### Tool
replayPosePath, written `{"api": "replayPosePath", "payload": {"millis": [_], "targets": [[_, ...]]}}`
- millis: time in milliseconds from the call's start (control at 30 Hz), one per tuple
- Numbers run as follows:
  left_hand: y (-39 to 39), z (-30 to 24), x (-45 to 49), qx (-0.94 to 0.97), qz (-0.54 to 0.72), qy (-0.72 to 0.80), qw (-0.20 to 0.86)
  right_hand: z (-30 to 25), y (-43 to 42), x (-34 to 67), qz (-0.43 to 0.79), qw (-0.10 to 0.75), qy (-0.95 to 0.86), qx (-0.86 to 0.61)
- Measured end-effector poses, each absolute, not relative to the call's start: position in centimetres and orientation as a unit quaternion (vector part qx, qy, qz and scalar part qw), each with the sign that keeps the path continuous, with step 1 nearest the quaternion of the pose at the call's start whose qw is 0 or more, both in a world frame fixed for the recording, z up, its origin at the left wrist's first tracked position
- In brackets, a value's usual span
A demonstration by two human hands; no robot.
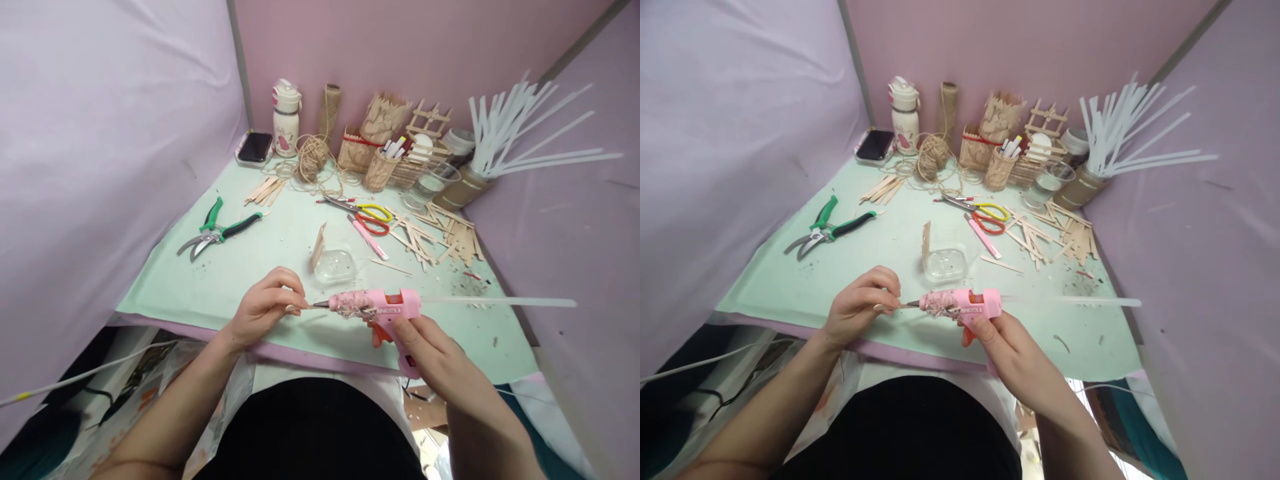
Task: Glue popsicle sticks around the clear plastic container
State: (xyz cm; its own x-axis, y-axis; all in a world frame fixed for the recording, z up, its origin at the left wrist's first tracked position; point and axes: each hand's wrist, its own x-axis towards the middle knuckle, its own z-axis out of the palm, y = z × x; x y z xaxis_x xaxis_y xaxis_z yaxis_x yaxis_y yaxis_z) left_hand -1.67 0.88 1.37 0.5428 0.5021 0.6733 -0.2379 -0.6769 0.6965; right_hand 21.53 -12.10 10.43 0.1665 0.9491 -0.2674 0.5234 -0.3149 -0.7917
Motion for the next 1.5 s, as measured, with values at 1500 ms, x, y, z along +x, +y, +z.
{"api": "replayPosePath", "payload": {"millis": [1500], "targets": [[1.0,1.3,-1.5,0.781,0.475,0.096,0.393,9.1,-12.2,22.2,0.372,0.264,-0.514,-0.727]]}}
